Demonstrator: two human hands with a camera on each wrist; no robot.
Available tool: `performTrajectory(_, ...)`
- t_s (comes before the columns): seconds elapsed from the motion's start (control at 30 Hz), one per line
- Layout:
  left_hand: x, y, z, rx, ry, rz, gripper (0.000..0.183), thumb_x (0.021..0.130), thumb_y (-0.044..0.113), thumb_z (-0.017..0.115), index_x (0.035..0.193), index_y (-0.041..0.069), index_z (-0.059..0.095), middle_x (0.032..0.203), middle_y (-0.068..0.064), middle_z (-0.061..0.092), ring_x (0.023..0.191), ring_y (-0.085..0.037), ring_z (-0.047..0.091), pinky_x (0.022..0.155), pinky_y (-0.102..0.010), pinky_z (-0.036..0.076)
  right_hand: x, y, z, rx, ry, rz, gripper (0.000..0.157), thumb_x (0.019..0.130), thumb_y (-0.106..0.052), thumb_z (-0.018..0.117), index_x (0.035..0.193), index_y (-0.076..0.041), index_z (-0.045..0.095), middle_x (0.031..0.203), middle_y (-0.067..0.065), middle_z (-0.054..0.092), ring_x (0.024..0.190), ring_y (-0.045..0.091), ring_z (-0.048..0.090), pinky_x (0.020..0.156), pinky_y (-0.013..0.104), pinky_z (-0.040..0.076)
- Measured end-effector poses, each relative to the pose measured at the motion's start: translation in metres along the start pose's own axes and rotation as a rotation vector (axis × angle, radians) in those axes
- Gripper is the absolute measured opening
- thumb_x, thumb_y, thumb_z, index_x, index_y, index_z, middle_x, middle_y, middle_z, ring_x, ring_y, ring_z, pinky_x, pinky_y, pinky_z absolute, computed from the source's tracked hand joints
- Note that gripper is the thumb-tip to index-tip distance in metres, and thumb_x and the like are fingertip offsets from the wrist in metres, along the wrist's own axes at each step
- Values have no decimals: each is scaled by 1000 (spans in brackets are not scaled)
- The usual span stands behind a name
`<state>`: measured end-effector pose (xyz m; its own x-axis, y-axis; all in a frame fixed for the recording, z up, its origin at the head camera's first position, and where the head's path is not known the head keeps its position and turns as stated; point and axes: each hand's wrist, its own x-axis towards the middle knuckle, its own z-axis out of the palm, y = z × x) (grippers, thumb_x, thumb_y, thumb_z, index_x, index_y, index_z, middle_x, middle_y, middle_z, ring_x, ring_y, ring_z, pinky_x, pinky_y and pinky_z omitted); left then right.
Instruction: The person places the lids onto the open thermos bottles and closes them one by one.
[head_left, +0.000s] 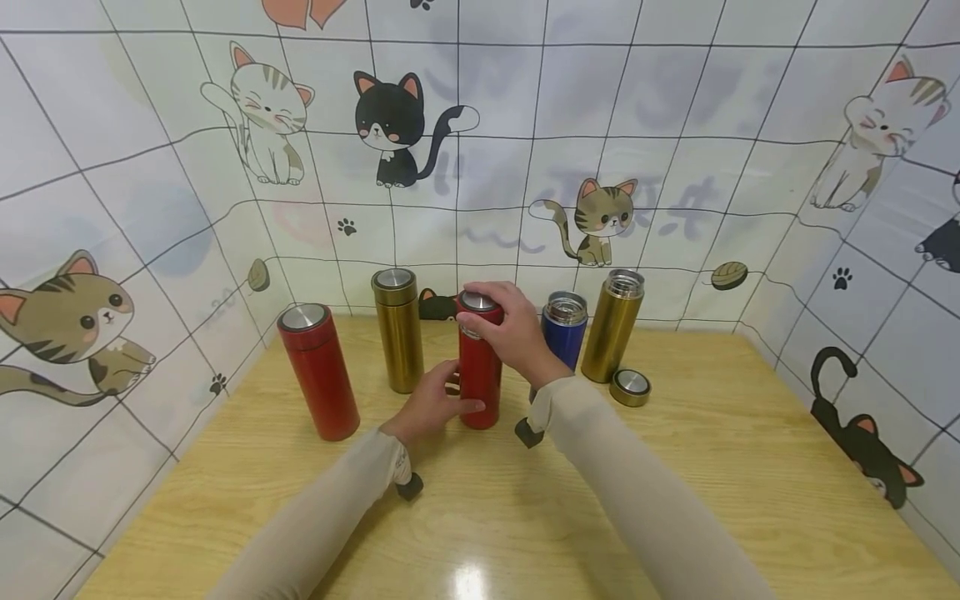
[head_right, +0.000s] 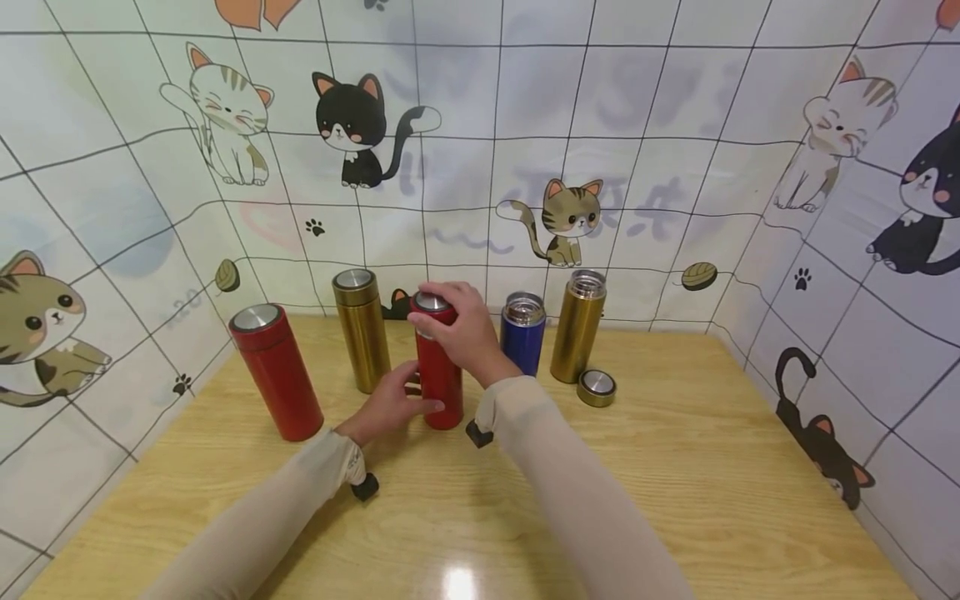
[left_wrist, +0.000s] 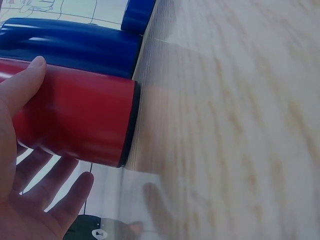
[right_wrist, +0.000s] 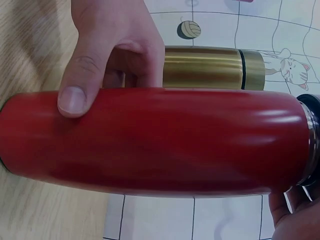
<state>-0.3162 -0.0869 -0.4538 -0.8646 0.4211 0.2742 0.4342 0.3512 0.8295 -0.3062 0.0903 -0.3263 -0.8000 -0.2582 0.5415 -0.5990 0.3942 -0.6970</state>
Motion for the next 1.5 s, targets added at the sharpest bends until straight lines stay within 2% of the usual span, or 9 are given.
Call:
performTrajectory(0.2, -1, 2, -4, -4, -5, 12, 59, 81, 26, 81, 133, 17, 55, 118, 4, 61, 105, -17, 59, 92, -37, 50, 3, -2, -2, 26, -26, -5, 45, 90, -30, 71, 132, -17, 60, 126, 6, 54, 110, 21, 53, 89, 40, 53)
performTrajectory(0.43, -2, 5, -11, -9, -28, -12, 58, 81, 26, 81, 133, 20, 54, 121, 7, 60, 106, -15, 58, 93, -35, 50, 3, -3, 1, 26, -53, 7, 45, 90, -28, 72, 131, -16, 61, 125, 5, 55, 109, 20, 54, 90, 37, 53)
performTrajectory(0.63, -3, 11, -16, -5, -41, -14, 61, 81, 23, 81, 134, 19, 53, 125, 4, 59, 109, -19, 56, 95, -41, 48, 1, -3, 5, 38, -28, -25, 44, 88, -26, 73, 130, -16, 62, 124, 6, 55, 110, 20, 54, 90, 38, 52)
performTrajectory(0.77, -1, 22, -19, -47, 11, 9, 71, 80, 23, 82, 141, 25, 44, 130, 5, 55, 115, -20, 53, 99, -44, 46, 2, -1, 8, 43, -12, -55, 44, 89, -26, 73, 130, -16, 62, 125, 7, 55, 110, 21, 54, 90, 39, 53)
performTrajectory(0.93, 4, 50, -25, -142, 130, 91, 86, 84, 23, 79, 152, 29, 28, 140, -3, 48, 126, -24, 47, 104, -46, 40, 2, -2, 9, 19, -3, -66, 45, 89, -25, 73, 131, -12, 61, 126, 9, 54, 111, 23, 53, 90, 41, 53)
performTrajectory(1.07, 11, 60, -23, -190, 191, 135, 81, 85, 26, 78, 151, 28, 31, 140, -1, 49, 125, -22, 48, 103, -44, 42, -2, 0, 6, -13, -22, -62, 45, 90, -26, 71, 132, -14, 61, 128, 8, 54, 113, 23, 50, 90, 42, 52)
performTrajectory(1.27, 15, 65, -17, -267, 179, 138, 72, 85, 21, 78, 147, 26, 41, 134, -1, 54, 113, -26, 59, 91, -41, 52, -8, 2, -6, -108, -67, -97, 46, 89, -21, 63, 135, -18, 59, 130, 4, 55, 116, 22, 42, 89, 47, 49)
performTrajectory(1.5, 14, 61, -15, -285, 154, 118, 73, 85, 16, 77, 148, 24, 40, 138, -2, 52, 116, -27, 59, 91, -40, 52, -11, 3, -13, -200, -129, -126, 49, 91, -24, 63, 139, -20, 55, 127, 5, 57, 114, 23, 44, 88, 50, 49)
